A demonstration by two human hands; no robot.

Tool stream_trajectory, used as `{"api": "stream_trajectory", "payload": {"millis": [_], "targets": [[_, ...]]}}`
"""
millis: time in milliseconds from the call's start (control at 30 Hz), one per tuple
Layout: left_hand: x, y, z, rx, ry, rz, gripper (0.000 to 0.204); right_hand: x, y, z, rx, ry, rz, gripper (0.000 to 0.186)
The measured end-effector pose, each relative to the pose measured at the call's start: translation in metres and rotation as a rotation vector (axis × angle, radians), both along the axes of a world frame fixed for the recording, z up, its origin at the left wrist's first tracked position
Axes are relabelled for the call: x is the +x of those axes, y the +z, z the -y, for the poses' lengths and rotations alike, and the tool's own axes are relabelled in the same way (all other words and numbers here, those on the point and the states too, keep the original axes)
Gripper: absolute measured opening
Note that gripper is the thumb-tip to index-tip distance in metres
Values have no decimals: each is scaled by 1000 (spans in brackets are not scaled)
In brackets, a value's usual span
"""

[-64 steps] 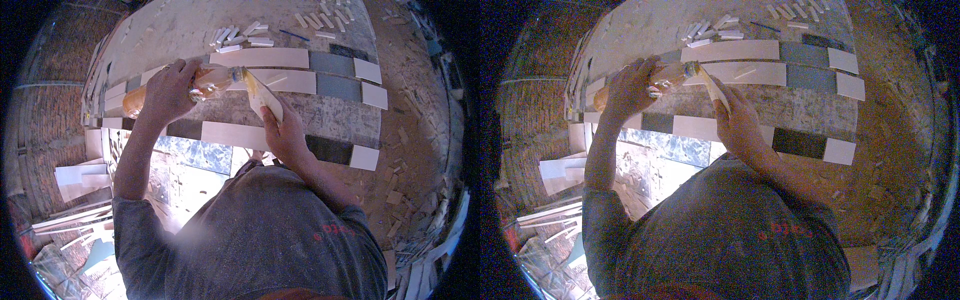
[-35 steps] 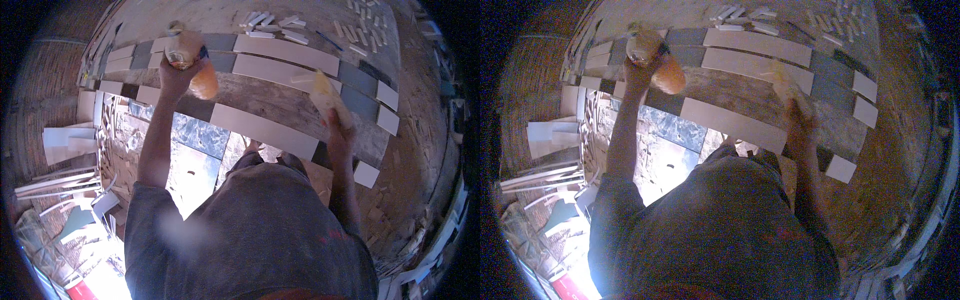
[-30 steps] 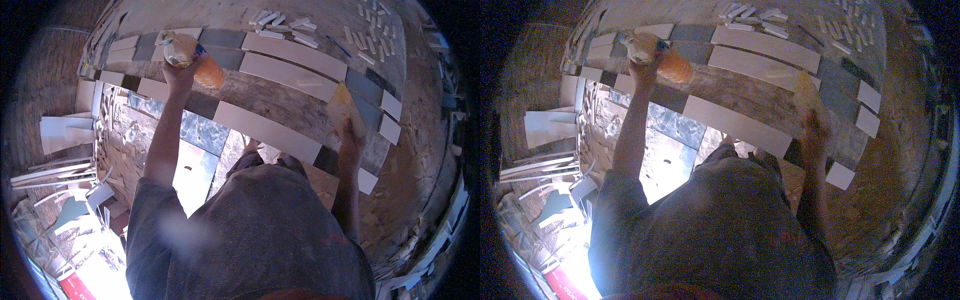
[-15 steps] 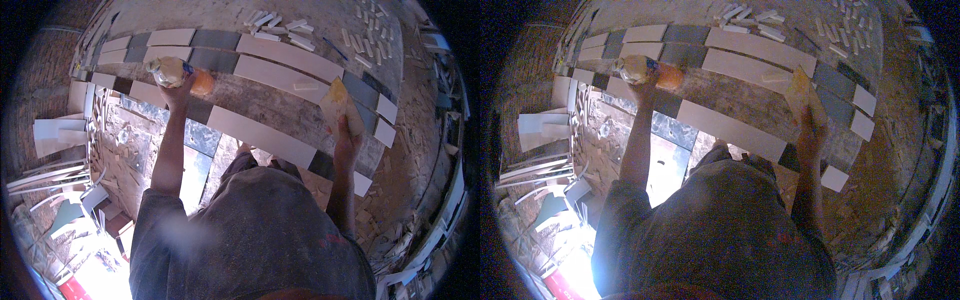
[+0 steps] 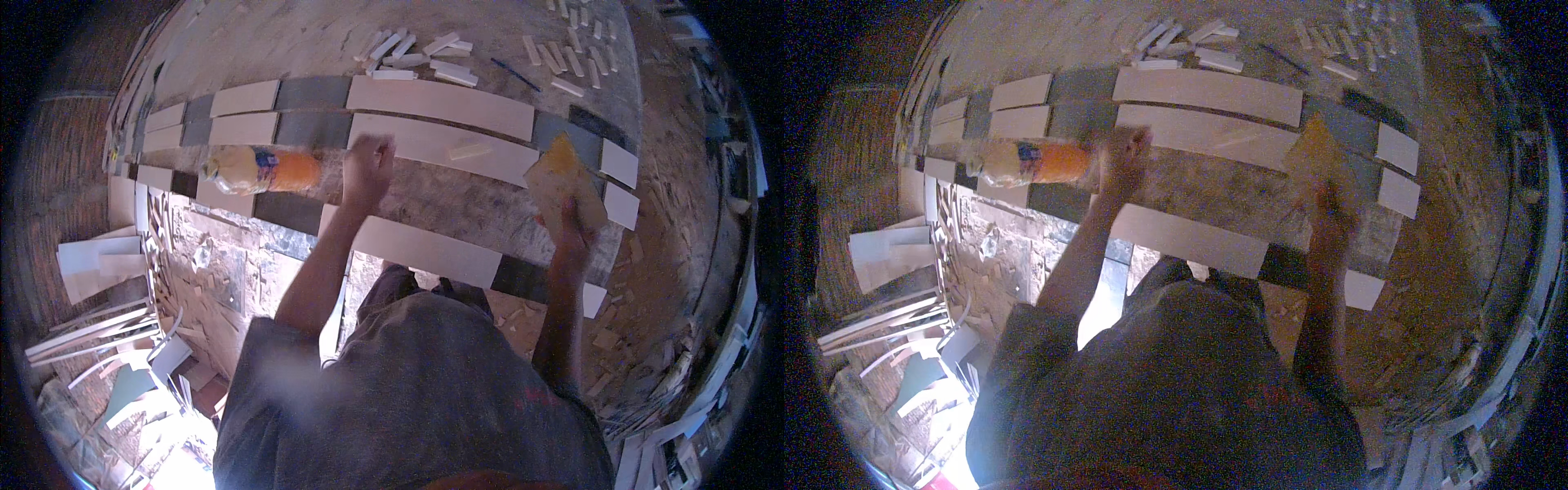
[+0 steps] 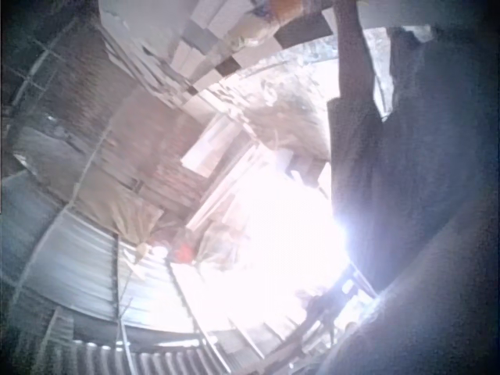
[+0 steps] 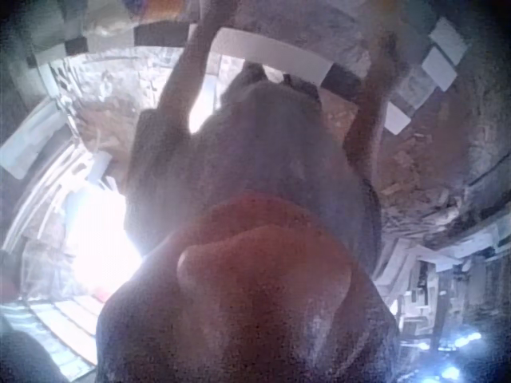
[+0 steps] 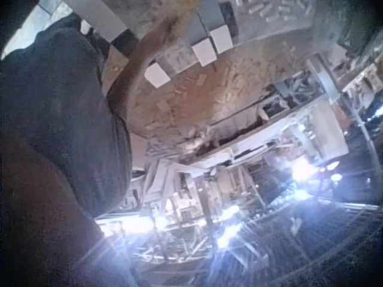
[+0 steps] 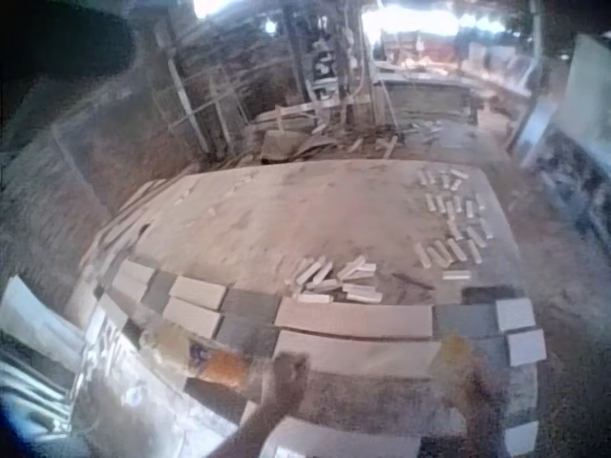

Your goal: The person applies glue from a bottle to small rectangular tiles and places them onto a larger board in a staggered pattern. The person repeatedly picks up tiles, applies adhesive, and positions them on the board.

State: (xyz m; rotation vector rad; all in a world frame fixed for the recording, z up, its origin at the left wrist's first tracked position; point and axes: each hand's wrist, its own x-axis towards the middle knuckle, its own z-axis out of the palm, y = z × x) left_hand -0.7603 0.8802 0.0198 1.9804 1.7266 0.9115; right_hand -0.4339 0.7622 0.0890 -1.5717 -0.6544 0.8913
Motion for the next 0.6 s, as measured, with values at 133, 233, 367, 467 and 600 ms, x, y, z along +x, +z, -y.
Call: {"api": "stream_trajectory", "payload": {"millis": [133, 233, 367, 467, 600], "targets": [[14, -40, -122, 375, -168, -314, 27, 14, 7, 8, -100, 10, 157, 48], [15, -66, -175, 277, -174, -669, 32, 20, 3, 23, -118, 16, 113, 47], [10, -71, -198, 38, -237, -819, 31, 9, 9, 35, 1, -40, -36, 46], [13, -57, -203, -120, -224, -879, 24, 9, 2, 38, -24, -89, -66, 45], [12, -22, -179, -90, -249, -271, 28, 6, 6, 28, -127, -80, -108, 41]]}}
